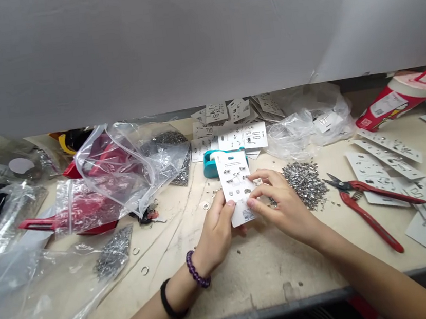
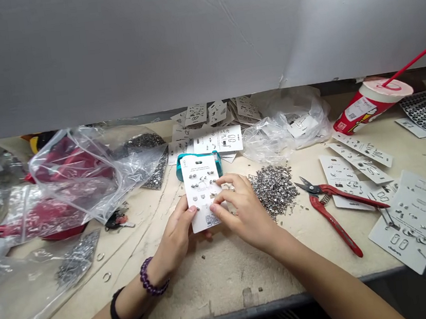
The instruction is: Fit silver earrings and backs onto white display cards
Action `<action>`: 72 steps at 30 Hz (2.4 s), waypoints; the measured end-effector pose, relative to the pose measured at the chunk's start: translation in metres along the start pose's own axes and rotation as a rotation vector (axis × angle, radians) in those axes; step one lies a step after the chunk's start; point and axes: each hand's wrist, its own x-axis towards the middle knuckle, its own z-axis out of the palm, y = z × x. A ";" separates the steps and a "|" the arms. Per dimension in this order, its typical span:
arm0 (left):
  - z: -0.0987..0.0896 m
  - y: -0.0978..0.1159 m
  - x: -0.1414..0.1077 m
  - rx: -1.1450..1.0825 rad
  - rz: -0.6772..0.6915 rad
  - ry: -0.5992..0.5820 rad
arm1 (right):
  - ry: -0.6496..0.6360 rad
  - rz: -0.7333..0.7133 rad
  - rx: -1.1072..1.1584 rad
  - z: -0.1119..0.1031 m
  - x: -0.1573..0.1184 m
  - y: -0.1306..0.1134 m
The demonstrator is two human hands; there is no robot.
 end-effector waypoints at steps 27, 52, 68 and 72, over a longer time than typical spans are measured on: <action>0.000 -0.005 -0.001 0.035 0.032 -0.006 | 0.077 0.059 -0.016 0.008 -0.001 -0.001; 0.002 -0.002 -0.003 0.056 0.058 0.021 | 0.316 -0.158 -0.322 0.005 -0.003 0.007; -0.002 0.002 -0.001 -0.135 0.154 0.034 | -0.264 0.359 0.467 -0.002 -0.002 0.001; 0.001 0.003 -0.002 -0.060 0.138 0.121 | -0.251 0.260 0.342 -0.001 -0.004 -0.002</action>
